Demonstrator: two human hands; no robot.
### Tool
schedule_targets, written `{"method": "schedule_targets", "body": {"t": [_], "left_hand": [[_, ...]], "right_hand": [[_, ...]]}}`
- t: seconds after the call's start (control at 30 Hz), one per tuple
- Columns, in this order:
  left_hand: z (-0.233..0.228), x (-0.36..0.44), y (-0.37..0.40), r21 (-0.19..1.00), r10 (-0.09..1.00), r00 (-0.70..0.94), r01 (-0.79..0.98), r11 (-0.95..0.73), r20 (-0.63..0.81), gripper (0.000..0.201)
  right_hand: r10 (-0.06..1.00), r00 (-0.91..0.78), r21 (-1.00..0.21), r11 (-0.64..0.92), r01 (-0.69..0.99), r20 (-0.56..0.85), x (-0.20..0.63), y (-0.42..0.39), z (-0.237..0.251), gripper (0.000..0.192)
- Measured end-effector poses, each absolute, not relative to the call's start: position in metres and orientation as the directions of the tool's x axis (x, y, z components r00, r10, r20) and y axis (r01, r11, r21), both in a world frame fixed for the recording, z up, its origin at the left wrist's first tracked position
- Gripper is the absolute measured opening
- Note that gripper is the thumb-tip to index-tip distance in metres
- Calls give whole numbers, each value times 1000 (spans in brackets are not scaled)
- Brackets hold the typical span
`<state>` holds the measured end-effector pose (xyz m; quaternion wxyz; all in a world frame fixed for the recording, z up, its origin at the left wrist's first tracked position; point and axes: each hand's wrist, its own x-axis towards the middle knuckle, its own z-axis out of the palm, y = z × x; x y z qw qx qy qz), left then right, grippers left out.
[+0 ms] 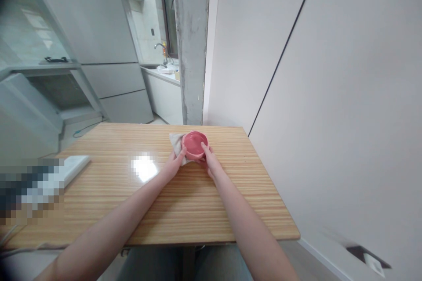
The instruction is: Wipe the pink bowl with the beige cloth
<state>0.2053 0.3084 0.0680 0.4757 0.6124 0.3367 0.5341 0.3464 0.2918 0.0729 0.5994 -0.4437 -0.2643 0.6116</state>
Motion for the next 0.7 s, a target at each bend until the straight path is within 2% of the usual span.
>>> {"method": "schedule_targets", "body": {"t": [0.1,0.17,0.27,0.43,0.53,0.63,0.7], "left_hand": [[74,199,312,931,918,154,-81,-357,365,54],[75,196,314,934,920,162,-72,-350,358,48],[72,198,316,952,940,158,-74,-295,304,47],[66,207,311,948,910,270,-46,-314,314,63],[67,208,307,936,897,279,-21,-352,343,70],[73,204,307,940,915,221,-20,-341,337,66],[76,201,307,945,919,228,-27,-325,322,64]], "right_hand": [[974,167,-904,-68,-422,-152,348,293,71,44],[985,146,-922,-31,-387,-94,347,294,67,40],[987,82,-918,-94,-385,-135,344,295,60,39],[939,316,-909,8,-416,-136,342,298,53,45],[953,245,-889,-48,-455,-176,344,297,59,53],[962,115,-861,-164,-481,-248,348,295,66,51],[957,154,-868,-148,-474,-247,350,296,68,50]]}}
